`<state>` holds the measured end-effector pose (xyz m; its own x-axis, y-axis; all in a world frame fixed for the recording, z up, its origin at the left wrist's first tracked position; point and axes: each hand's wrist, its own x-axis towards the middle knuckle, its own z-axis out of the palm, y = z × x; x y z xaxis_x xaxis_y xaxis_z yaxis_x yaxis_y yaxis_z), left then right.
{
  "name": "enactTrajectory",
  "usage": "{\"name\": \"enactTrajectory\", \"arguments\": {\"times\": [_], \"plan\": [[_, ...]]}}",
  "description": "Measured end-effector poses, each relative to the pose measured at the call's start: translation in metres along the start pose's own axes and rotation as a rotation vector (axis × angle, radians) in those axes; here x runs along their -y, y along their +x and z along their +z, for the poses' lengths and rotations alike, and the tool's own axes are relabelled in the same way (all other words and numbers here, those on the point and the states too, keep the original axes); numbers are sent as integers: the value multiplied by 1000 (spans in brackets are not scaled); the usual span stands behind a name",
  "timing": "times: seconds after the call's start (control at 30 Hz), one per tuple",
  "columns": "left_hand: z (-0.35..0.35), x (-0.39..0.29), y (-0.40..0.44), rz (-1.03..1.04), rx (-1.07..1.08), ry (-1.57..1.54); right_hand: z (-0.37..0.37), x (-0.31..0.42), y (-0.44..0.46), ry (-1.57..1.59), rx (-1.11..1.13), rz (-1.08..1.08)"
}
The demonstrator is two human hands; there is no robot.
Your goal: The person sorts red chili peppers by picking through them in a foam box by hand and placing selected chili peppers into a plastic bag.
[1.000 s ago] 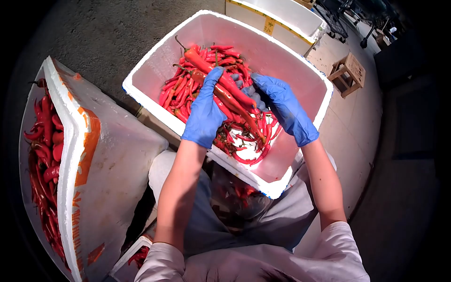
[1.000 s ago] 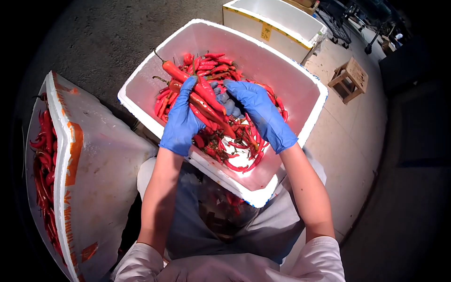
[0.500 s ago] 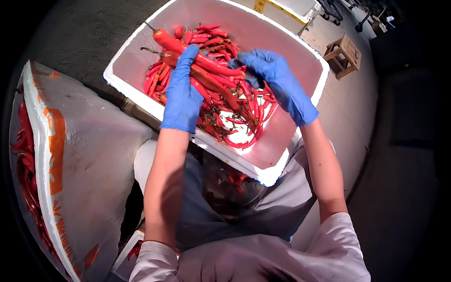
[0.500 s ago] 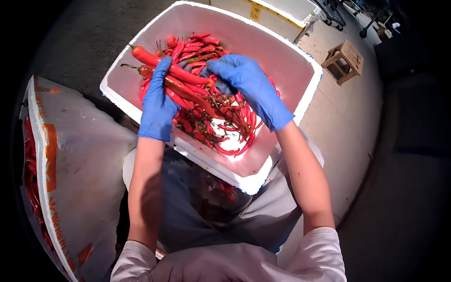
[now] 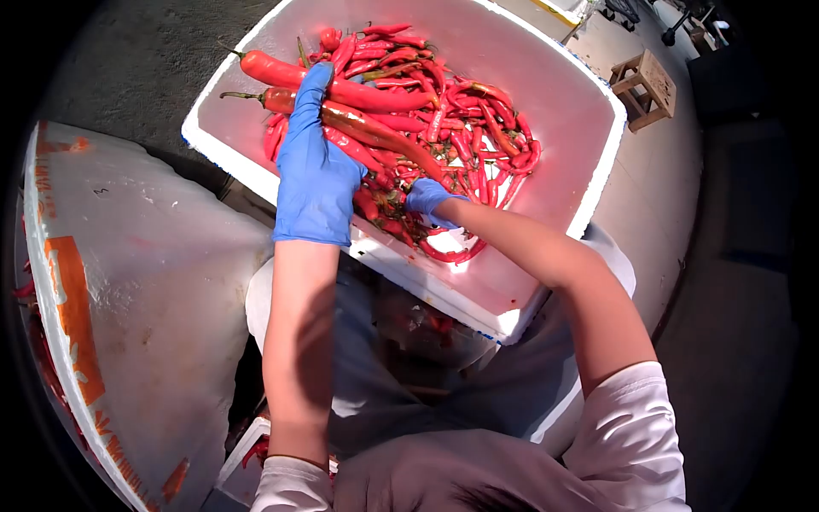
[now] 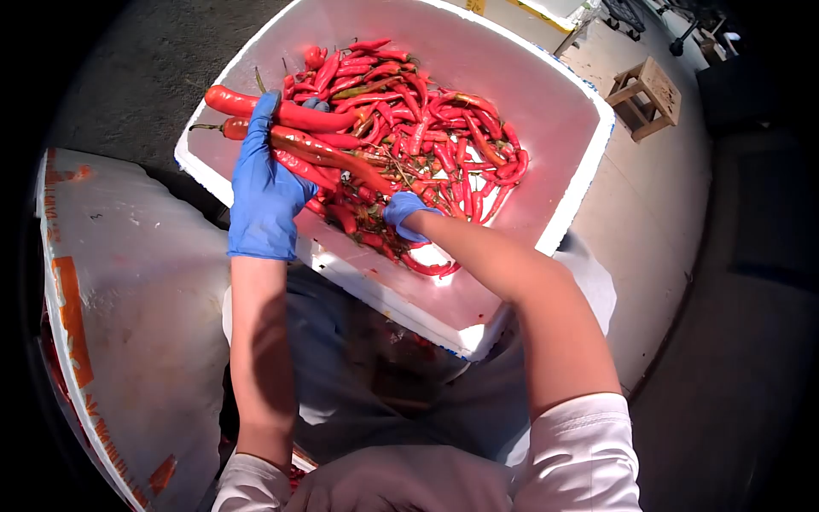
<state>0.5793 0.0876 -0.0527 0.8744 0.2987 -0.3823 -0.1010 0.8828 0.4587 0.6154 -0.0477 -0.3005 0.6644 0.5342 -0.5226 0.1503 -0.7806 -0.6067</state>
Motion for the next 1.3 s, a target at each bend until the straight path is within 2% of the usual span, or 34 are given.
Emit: {"name": "enactTrajectory", "arguments": {"times": [0.03, 0.1, 0.17, 0.2, 0.23, 0.3, 0.33, 0.37, 0.43, 0.5, 0.57, 0.63, 0.77, 0.87, 0.9, 0.97, 1.03, 1.13, 1.17, 1.23, 1.3], "plan": [[0, 0, 1, 4, -5, 8, 7, 5, 2, 153, -76, 62], [0, 1, 3, 38, -13, -18, -1, 12, -4, 158, -37, 103], [-1, 2, 3, 46, -22, -9, -19, 19, -20, 549, 134, -5], [-2, 2, 4, 26, 0, 0, -27, 26, -16, 254, 92, -3], [-4, 3, 6, 8, 22, 9, -34, 25, -11, 248, 90, -5], [-8, 3, 8, -2, 70, 2, -46, 13, -9, 239, 310, 19], [-8, 3, 6, 10, 74, 24, -65, 17, -20, 373, 429, -15], [-7, 4, 4, 22, 78, 44, -79, 24, -31, 363, 426, -16], [-5, 3, 2, 56, 89, 23, -102, 42, -54, 655, 386, 79], [-4, 1, 1, 59, 101, -2, -126, 63, -77, 744, 307, 145], [-3, -2, 0, 48, 103, -31, -141, 57, -79, 801, 385, 155], [-3, -5, 0, 39, 105, -60, -156, 75, -100, 897, 286, 205], [-4, -10, 1, 31, 121, -112, -180, 95, -127, 1048, 282, 98], [5, -11, -9, 67, 88, -113, -192, 109, -137, 1187, 165, -168], [6, -10, -11, 74, 100, -117, -196, 112, -139, 1179, 160, -179], [8, -8, -14, 33, 110, 26, -204, 116, -145, 1220, 112, -369], [12, -6, -20, 8, 160, 4, -210, 122, -158, 1190, 32, -414], [13, -2, -23, -95, 275, 56, -210, 125, -170, 879, -307, -393], [17, 1, -26, -91, 277, 58, -206, 128, -168, 879, -307, -398], [22, 7, -29, -227, 304, -9, -195, 140, -164, 793, -498, -532], [12, 16, -23, -252, 292, -37, -193, 143, -172, 686, -455, -578]]}}
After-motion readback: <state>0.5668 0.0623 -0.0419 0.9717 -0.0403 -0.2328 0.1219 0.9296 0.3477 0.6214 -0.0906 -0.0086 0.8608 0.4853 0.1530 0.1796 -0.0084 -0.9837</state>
